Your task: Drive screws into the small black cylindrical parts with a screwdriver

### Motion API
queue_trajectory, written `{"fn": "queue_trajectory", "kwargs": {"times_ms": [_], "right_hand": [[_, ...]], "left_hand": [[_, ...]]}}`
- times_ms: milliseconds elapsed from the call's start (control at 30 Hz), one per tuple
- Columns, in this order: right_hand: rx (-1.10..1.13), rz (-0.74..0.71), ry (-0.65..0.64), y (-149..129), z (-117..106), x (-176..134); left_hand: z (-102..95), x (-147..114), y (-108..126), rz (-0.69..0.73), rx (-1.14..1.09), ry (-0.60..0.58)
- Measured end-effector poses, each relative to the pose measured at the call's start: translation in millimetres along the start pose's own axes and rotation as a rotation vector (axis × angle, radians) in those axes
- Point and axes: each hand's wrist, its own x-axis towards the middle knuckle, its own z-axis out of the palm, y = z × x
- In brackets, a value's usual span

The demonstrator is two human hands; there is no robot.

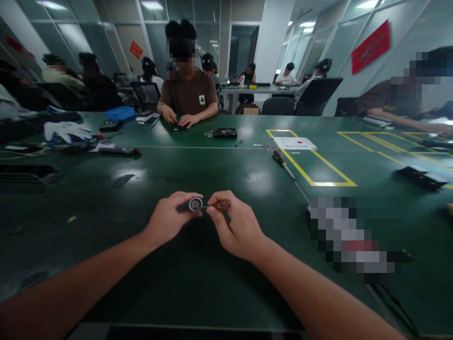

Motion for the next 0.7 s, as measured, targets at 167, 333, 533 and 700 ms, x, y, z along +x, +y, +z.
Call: {"fn": "queue_trajectory", "kwargs": {"times_ms": [167, 333, 533, 700], "right_hand": [[-0.024, -0.058, -0.023, -4.0, -1.2, 0.3], [-0.05, -0.035, 0.094, -5.5, -2.2, -2.9], [-0.051, -0.038, 0.029, -3.5, -0.4, -0.4], [-0.076, -0.035, 0.02, -3.4, 0.0, 0.8]], "left_hand": [[0.2, 0.3, -1.2, 0.013, 0.022, -0.02], [-1.9, -0.1, -2.2, -0.001, 0.047, -0.002], [-1.3, -2.4, -5.9, 0.013, 0.027, 0.005], [-2.5, -2.1, -4.4, 0.012, 0.038, 0.002]]}}
